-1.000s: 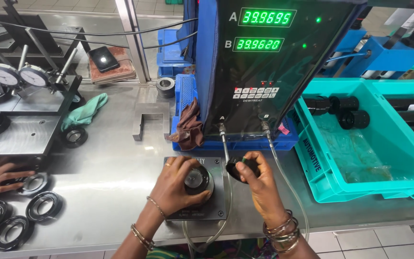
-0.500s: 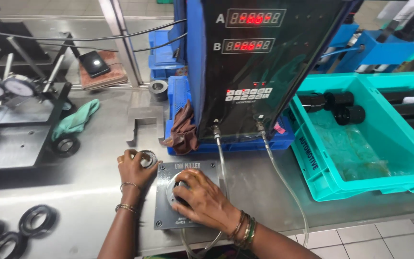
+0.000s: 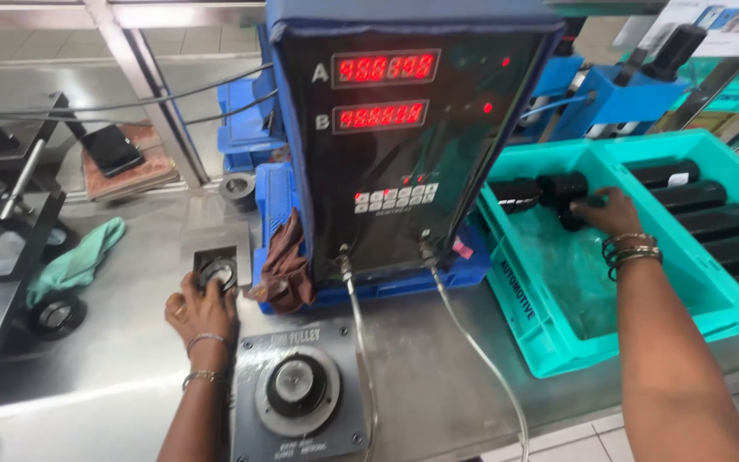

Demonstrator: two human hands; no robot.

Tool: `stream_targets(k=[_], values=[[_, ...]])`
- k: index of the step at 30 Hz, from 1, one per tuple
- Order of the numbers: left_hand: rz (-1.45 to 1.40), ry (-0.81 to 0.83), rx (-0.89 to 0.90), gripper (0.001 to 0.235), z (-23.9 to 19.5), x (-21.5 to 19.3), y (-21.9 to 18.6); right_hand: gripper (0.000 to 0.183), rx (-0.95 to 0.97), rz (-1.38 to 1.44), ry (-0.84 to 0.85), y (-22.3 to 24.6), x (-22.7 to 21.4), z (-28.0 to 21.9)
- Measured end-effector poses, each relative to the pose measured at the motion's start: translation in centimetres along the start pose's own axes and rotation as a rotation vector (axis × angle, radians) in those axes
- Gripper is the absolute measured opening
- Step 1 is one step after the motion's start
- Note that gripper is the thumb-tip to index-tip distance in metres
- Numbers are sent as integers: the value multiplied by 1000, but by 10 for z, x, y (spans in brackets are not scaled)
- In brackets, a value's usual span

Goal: The recorder is using a digital measurement device to inspect the dimensions of metal pulleys on a fabrication floor.

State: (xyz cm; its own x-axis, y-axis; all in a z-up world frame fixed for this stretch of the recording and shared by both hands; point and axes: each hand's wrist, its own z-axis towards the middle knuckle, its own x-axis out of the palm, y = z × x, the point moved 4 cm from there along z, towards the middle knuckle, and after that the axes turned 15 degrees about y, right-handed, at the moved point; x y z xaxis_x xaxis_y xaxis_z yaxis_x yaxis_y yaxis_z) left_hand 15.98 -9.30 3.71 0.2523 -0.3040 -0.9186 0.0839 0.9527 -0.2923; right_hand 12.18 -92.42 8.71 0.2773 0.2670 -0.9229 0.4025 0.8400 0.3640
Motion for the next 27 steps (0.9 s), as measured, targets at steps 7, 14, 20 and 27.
stream_targets(k=[7, 14, 20, 27], values=[[231, 158, -59, 51, -34, -16, 7, 98, -99, 24, -120, -39, 41, 27], [510, 186, -357, 60, -104, 11, 186, 113, 123, 134, 68, -22, 38, 30], [207, -74, -235, 69, -122, 28, 179, 121, 122, 166, 191, -6, 38, 13], [-211, 200, 526, 81, -147, -69, -101, 119, 52, -8, 242, 22, 37, 0]])
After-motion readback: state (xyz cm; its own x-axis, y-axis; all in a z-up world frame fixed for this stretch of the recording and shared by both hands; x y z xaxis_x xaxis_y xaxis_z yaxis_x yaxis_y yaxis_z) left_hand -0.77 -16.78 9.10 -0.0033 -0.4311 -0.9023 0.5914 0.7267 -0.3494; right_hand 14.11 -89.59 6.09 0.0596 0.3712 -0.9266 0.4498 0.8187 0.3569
